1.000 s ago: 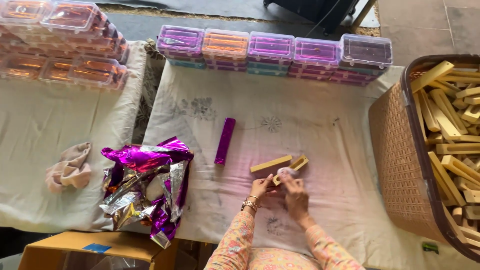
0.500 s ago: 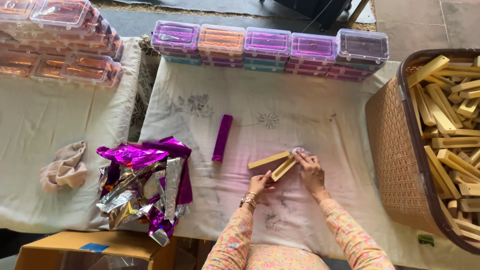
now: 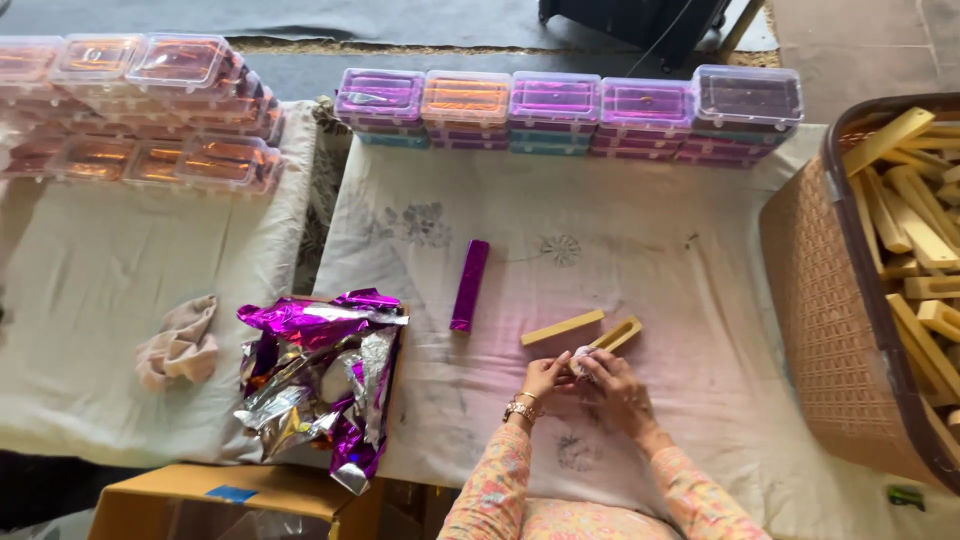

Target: Polishing small wooden blocks with a piece of cloth.

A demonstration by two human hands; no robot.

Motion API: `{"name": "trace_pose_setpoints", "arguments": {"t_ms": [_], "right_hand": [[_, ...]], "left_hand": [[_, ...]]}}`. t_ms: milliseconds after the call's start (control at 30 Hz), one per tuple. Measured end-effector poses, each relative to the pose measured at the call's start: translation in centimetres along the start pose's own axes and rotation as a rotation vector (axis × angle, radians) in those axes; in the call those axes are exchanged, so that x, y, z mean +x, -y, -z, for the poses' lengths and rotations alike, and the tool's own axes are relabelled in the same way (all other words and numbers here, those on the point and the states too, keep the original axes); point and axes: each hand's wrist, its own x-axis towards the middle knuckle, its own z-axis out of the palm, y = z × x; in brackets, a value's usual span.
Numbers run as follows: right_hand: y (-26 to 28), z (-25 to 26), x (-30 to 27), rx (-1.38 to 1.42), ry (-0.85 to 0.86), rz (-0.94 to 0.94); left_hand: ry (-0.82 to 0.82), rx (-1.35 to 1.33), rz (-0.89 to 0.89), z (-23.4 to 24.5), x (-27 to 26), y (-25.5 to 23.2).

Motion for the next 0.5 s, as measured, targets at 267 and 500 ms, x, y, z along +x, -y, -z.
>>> {"name": "trace_pose_setpoints", "arguments": {"t_ms": [267,500], "right_hand": [[-3.4,-0.6,-0.2,-0.015,0.147,-0.011],[-1.7,7.1,4.4,-0.183,-0.429,-0.104]], "left_hand": [[0.026,0.025,-0.002,-0.7,-3.1,-2.0],[-0.158,0.02,-0.291,0.7,-8.0,-7.3]]}}
